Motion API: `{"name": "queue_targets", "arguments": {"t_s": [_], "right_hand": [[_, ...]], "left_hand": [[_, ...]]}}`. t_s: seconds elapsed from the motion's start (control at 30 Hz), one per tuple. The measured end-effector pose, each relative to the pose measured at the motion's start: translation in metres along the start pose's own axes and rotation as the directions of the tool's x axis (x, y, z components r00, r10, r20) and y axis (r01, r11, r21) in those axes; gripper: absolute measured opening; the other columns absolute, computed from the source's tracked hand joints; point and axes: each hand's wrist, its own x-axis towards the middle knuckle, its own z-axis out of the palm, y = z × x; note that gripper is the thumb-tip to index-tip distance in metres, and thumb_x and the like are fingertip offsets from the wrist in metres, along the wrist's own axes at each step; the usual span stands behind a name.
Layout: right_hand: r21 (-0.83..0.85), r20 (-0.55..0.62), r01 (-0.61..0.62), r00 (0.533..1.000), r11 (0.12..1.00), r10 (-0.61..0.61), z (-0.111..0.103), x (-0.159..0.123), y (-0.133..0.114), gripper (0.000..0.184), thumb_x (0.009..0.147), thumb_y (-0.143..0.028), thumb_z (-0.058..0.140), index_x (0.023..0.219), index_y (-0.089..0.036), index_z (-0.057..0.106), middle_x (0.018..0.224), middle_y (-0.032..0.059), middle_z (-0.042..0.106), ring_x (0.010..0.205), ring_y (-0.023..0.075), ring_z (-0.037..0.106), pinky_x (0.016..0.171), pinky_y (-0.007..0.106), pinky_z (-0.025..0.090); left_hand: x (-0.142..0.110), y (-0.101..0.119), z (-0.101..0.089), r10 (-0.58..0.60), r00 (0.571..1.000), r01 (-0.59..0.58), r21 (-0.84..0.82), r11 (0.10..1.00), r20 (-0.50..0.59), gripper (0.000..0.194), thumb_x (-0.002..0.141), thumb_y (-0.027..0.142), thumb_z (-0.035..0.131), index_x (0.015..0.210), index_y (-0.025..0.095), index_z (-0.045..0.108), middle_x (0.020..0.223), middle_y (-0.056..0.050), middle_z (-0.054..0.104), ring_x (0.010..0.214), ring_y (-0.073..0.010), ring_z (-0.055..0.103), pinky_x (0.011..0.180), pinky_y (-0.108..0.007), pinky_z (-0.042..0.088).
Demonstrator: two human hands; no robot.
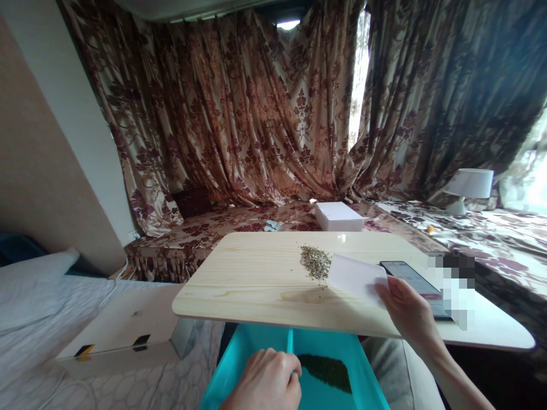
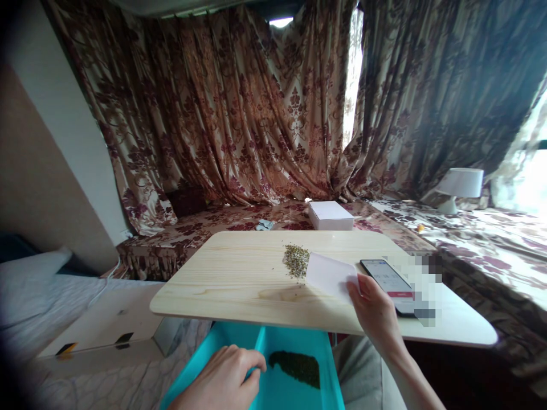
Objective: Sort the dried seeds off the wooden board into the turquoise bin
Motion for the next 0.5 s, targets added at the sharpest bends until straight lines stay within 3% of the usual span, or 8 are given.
{"name": "queue_targets", "arguments": {"t_s": [0.17,0.5], "right_hand": [[0.12,0.058,-0.042,0.998,0.992,0.035,0.0,-0.004,-0.004,0.037,0.065,-0.057,0.071,0.08,-0.025,0.066,0.077,0.0041,0.076,0.071,0.0234,0.073,0.068,0.033,0.061],[0.157,0.109,-0.106,0.99,0.982,0.09,-0.001,-0.008,-0.012,0.036,0.063,-0.053,0.074,0.082,-0.025,0.066,0.081,0.0056,0.077,0.077,0.0257,0.073,0.073,0.036,0.061]], "left_hand": [[0.0,0.002,-0.001,-0.015,1.0,0.015,0.011,1.0,0.007,0.038,0.087,0.02,0.039,0.107,0.023,0.071,0.107,-0.009,0.068,0.107,-0.026,0.059,0.095,-0.034,0.041],[-0.002,-0.002,0.001,0.007,1.0,-0.007,-0.01,1.0,-0.013,0.039,0.087,0.019,0.037,0.104,0.023,0.071,0.109,-0.009,0.068,0.108,-0.0269,0.058,0.094,-0.035,0.042]]}}
